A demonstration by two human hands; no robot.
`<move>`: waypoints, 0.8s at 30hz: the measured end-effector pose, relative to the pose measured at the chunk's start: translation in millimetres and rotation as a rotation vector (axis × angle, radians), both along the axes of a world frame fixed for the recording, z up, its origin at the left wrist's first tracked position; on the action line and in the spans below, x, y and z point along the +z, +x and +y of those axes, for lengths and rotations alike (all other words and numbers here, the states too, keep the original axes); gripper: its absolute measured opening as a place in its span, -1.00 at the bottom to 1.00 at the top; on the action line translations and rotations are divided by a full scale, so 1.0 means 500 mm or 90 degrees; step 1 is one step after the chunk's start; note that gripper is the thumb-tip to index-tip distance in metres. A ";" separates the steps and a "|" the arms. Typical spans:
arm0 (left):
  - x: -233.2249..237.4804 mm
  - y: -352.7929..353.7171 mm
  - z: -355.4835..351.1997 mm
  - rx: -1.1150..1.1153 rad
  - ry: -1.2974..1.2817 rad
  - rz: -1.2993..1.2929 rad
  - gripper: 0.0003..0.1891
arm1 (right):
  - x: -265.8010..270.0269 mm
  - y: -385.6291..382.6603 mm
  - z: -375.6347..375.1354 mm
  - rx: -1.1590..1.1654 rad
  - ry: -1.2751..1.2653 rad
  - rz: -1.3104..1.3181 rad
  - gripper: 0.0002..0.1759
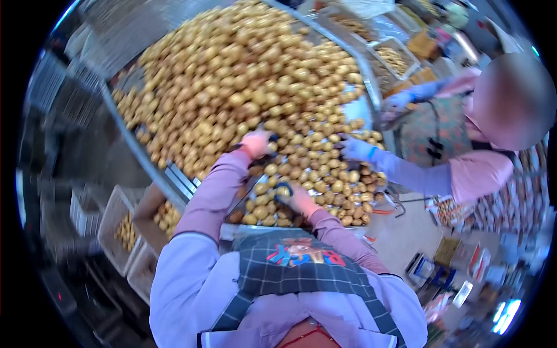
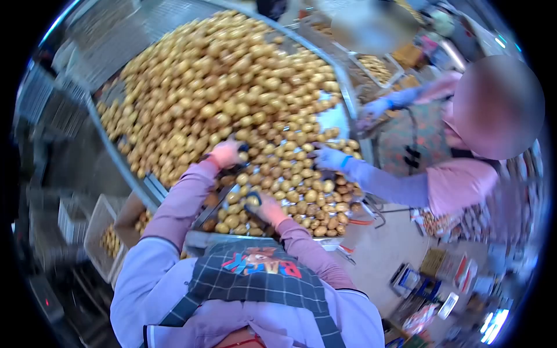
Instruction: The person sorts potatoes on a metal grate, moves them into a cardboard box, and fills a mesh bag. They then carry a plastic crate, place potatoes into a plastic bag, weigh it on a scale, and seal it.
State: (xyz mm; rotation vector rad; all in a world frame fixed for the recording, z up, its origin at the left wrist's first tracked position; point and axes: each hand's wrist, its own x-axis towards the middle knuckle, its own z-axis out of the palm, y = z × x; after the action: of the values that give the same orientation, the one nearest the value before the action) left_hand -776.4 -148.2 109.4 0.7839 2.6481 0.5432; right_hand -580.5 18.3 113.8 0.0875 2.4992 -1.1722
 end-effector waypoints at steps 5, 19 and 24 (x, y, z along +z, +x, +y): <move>0.021 0.032 0.020 -0.032 -0.157 0.025 -0.33 | -0.171 0.084 0.129 -0.269 -0.459 -0.060 -0.58; 0.002 0.496 -0.338 0.418 0.785 0.098 -0.62 | 0.071 0.035 -0.079 -0.129 -0.829 -0.552 -0.56; -0.066 0.722 -0.629 0.530 0.307 0.150 -0.55 | 0.101 0.092 -0.399 0.261 -0.558 -0.067 -0.49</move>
State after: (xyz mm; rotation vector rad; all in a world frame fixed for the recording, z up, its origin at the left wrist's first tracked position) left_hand -415.4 -462.6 76.2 -0.2346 3.0285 1.3988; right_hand -534.6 -181.4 164.4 -0.5460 1.6043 -1.8620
